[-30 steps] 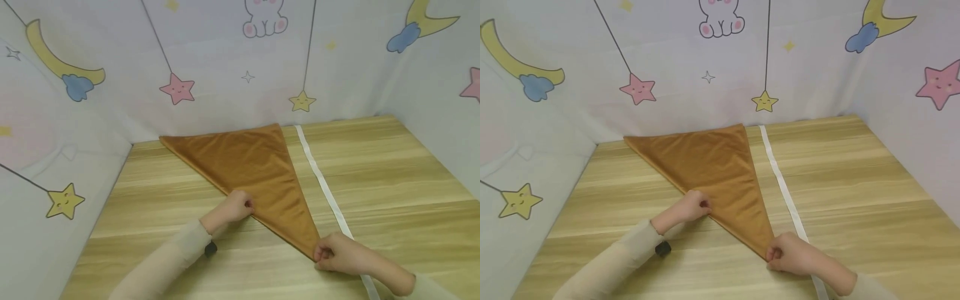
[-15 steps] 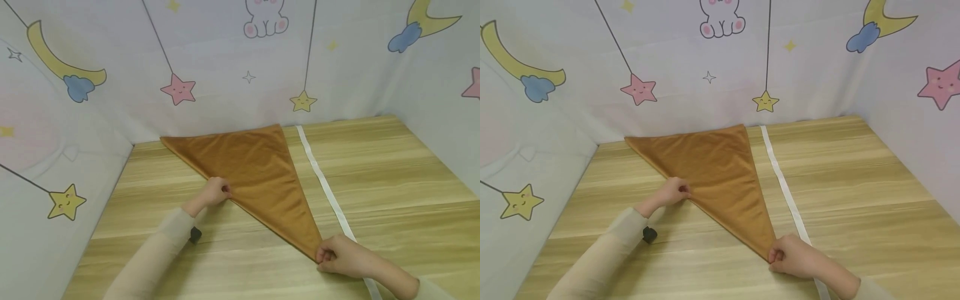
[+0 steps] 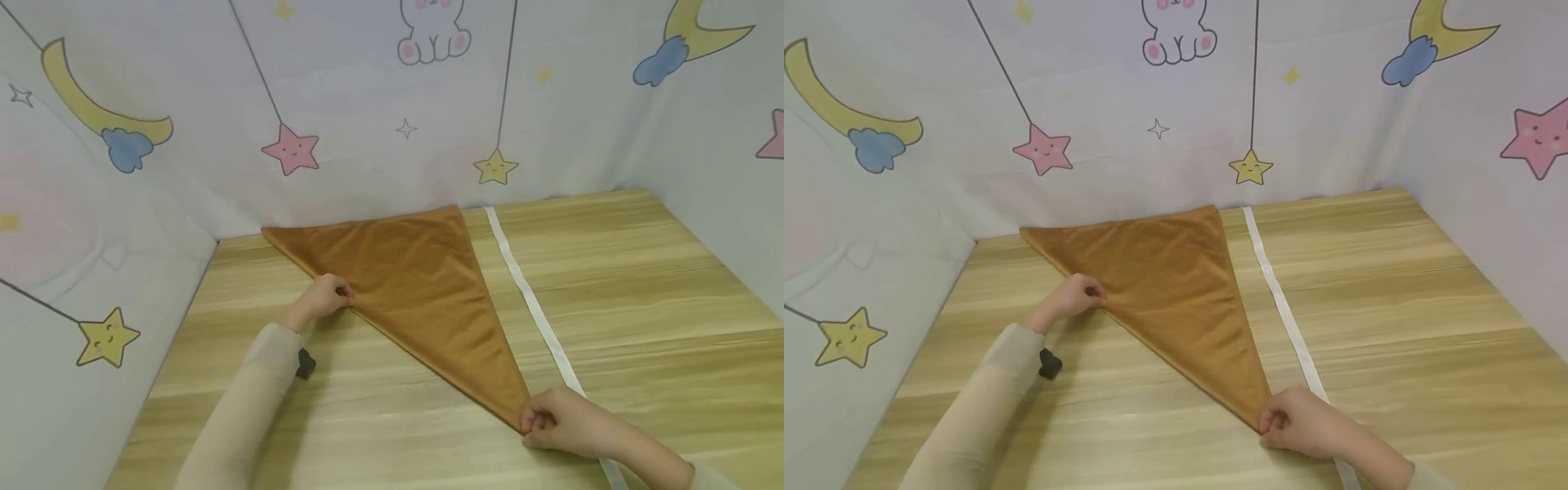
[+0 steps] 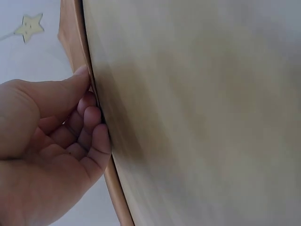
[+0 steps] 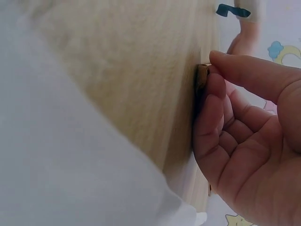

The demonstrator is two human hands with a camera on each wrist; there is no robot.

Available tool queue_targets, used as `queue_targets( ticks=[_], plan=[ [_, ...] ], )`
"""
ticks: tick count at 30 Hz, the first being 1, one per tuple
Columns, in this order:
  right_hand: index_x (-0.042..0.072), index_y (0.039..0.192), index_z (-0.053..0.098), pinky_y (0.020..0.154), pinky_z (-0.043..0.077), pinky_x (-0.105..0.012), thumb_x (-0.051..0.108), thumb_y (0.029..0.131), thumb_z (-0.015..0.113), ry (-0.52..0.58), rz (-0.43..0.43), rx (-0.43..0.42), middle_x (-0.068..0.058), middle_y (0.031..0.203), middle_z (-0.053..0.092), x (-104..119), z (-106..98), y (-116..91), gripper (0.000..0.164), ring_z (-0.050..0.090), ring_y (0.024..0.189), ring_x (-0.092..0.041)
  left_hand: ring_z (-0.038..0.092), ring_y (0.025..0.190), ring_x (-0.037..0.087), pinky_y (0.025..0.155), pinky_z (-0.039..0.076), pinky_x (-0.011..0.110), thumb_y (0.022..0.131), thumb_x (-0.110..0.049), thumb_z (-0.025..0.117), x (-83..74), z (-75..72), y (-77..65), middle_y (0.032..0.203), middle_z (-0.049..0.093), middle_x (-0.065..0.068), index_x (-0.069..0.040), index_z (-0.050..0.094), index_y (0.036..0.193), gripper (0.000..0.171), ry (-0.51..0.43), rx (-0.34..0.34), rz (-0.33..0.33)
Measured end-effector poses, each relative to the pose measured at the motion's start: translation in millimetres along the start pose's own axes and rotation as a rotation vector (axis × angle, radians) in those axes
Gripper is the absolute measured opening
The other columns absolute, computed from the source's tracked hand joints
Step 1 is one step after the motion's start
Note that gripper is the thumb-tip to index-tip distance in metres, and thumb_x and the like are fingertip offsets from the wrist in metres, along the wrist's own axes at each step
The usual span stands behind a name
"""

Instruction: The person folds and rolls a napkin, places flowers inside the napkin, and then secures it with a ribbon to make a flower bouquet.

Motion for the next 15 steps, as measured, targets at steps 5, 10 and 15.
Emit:
queue_targets(
  ticks=[5, 10, 15],
  plan=[
    [0.015, 0.078, 0.061, 0.053, 0.045, -0.020, 0.019, 0.079, 0.066, 0.033, 0.005, -0.004, 0.013, 0.069, 0.056, -5, 1, -1, 0.007, 0.050, 0.062, 0.004, 0.050, 0.072, 0.016, 0.065, 0.041, 0.028, 0.081, -0.013, 0.064, 28.0, -14.3, 6.1, 0.079, 0.062, 0.006, -0.004, 0.064, 0.078, 0.009, -0.034, 0.004, -0.076],
    [0.014, 0.079, 0.061, 0.052, 0.044, -0.020, 0.019, 0.079, 0.066, 0.033, -0.010, -0.016, 0.013, 0.069, 0.056, -7, 1, -1, 0.007, 0.050, 0.061, 0.004, 0.050, 0.075, 0.018, 0.067, 0.041, 0.029, 0.083, -0.015, 0.062, 59.5, -31.6, 12.8, 0.085, 0.062, 0.009, -0.002, 0.065, 0.083, 0.013, -0.046, -0.023, -0.172],
    [0.014, 0.079, 0.061, 0.052, 0.044, -0.020, 0.019, 0.078, 0.067, 0.041, 0.007, -0.023, 0.014, 0.068, 0.055, -9, 2, -2, 0.007, 0.049, 0.061, 0.004, 0.052, 0.087, 0.023, 0.079, 0.041, 0.035, 0.085, -0.015, 0.059, 79.1, -43.5, 18.9, 0.096, 0.062, 0.014, 0.000, 0.066, 0.088, 0.017, -0.090, -0.060, -0.250]
  ],
)
Point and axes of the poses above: each hand's wrist, its own y-axis towards the middle knuckle, its own z-axis out of the palm, x = y × z, the point moved 8 cm from there along y, towards the middle knuckle
